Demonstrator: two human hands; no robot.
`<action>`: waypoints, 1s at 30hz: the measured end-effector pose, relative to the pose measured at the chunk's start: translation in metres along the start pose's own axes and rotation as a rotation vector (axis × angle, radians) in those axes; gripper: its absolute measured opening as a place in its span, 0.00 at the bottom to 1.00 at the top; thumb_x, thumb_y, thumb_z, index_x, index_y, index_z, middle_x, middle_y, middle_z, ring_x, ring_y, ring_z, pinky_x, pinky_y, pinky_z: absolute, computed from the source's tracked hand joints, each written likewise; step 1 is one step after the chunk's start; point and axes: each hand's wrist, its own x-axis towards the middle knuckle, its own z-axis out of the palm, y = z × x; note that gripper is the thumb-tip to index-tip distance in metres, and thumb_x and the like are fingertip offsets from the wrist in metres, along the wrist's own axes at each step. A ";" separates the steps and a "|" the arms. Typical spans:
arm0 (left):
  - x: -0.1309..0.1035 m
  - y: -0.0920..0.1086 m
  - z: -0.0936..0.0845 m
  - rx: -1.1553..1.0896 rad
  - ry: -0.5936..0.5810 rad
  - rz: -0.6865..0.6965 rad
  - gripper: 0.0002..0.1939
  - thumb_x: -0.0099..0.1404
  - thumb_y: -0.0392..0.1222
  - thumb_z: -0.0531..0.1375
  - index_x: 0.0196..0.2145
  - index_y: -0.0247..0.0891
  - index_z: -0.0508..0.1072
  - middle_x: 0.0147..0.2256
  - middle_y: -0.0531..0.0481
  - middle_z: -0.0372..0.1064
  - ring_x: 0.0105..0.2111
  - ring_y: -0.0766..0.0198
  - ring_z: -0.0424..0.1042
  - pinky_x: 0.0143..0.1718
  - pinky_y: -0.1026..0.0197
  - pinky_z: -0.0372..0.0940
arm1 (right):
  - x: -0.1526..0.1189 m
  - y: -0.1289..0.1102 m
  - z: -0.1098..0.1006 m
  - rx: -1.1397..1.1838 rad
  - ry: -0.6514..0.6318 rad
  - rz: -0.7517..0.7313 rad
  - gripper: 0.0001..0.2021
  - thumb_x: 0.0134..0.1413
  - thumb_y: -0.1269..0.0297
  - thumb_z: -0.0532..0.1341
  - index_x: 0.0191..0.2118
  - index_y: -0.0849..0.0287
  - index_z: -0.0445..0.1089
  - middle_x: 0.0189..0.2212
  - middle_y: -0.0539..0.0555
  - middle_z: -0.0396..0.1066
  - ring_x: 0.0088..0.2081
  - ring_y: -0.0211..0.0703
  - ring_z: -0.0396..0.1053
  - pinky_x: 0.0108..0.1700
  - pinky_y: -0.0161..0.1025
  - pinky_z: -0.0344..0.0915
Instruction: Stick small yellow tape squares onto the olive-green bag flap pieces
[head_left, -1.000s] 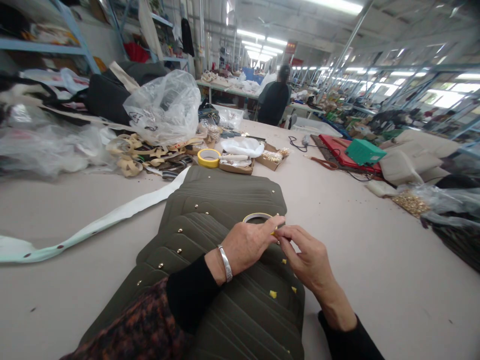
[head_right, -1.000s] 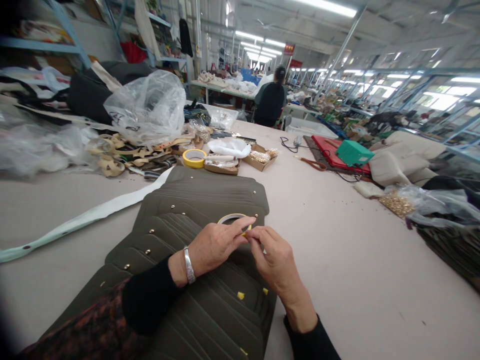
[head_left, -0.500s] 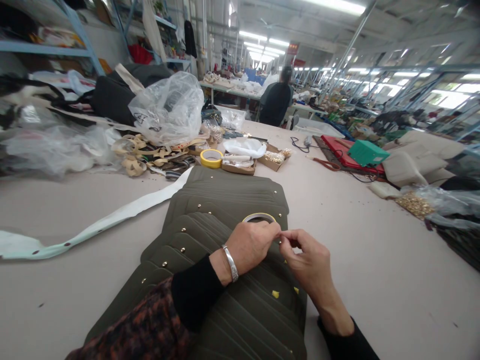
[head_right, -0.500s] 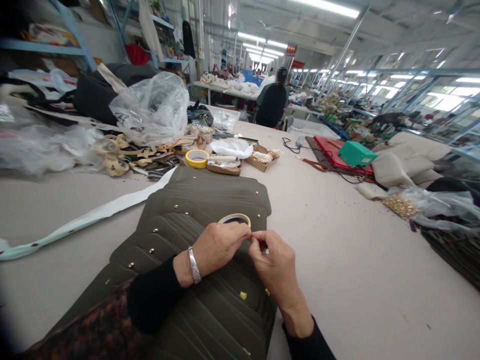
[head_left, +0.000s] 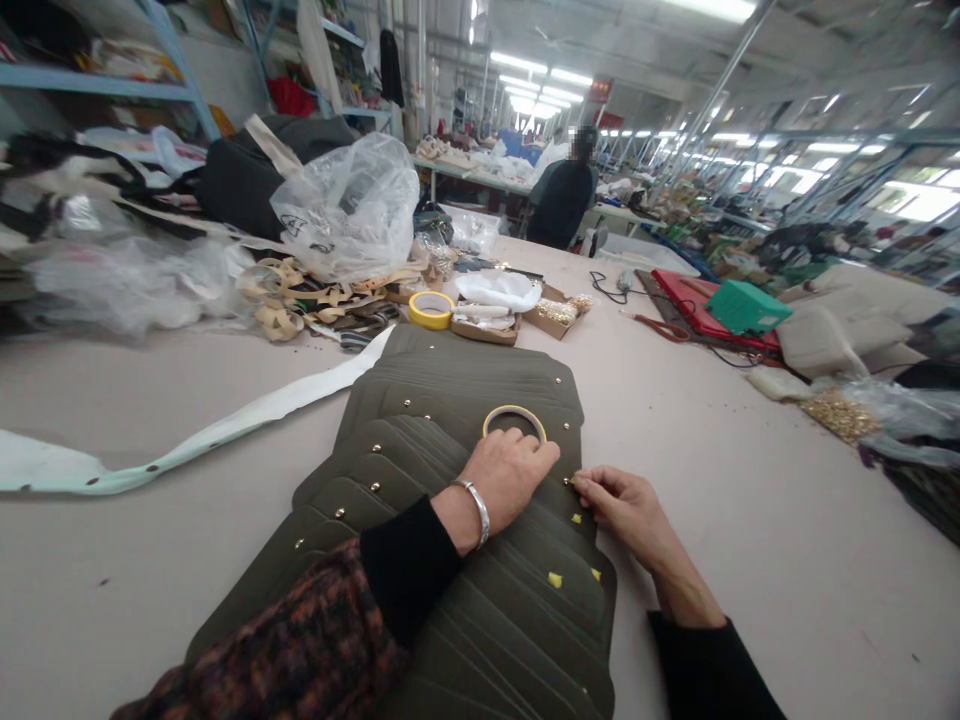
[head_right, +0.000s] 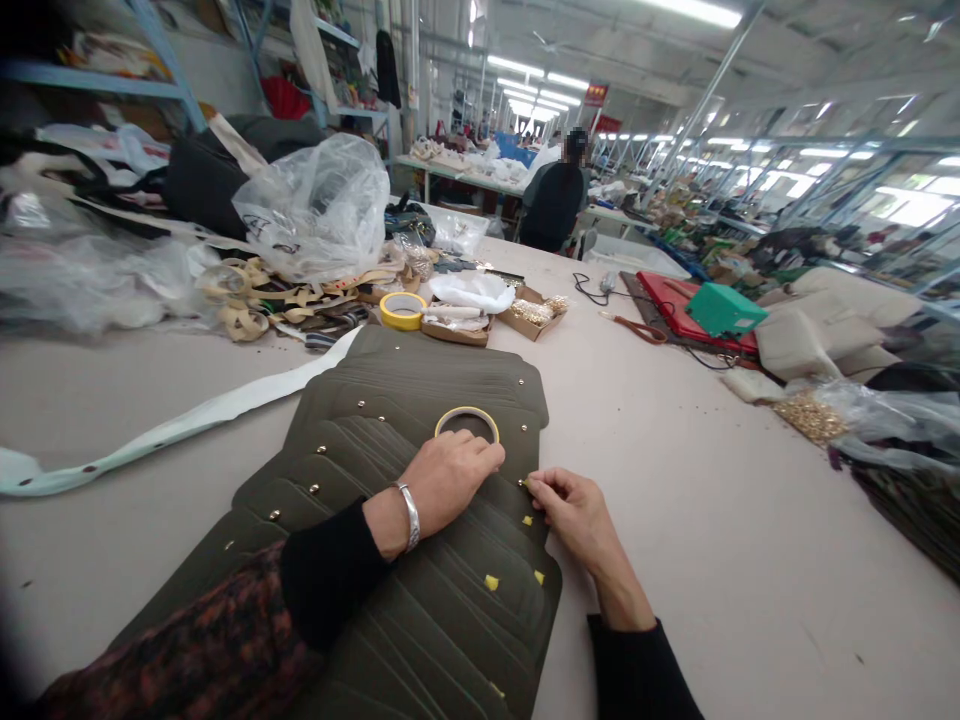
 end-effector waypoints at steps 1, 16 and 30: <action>0.001 -0.001 0.001 0.019 -0.030 -0.004 0.05 0.69 0.35 0.50 0.37 0.38 0.65 0.34 0.49 0.70 0.35 0.58 0.67 0.34 0.58 0.61 | 0.000 0.002 0.002 -0.050 -0.006 -0.027 0.16 0.47 0.52 0.63 0.32 0.62 0.74 0.20 0.50 0.68 0.22 0.36 0.64 0.25 0.34 0.60; 0.002 -0.001 0.003 -0.006 -0.123 -0.001 0.06 0.68 0.33 0.49 0.37 0.37 0.65 0.34 0.47 0.69 0.38 0.55 0.65 0.37 0.54 0.61 | -0.004 -0.009 0.015 -0.598 0.189 -0.284 0.15 0.54 0.58 0.57 0.46 0.57 0.66 0.21 0.48 0.72 0.24 0.43 0.70 0.30 0.38 0.64; 0.003 -0.012 -0.006 -0.030 -0.140 -0.014 0.07 0.67 0.30 0.49 0.39 0.37 0.63 0.37 0.46 0.67 0.37 0.57 0.67 0.34 0.58 0.66 | 0.005 -0.011 0.021 -0.722 0.032 -0.384 0.11 0.57 0.67 0.53 0.34 0.57 0.74 0.33 0.55 0.77 0.35 0.45 0.73 0.40 0.40 0.66</action>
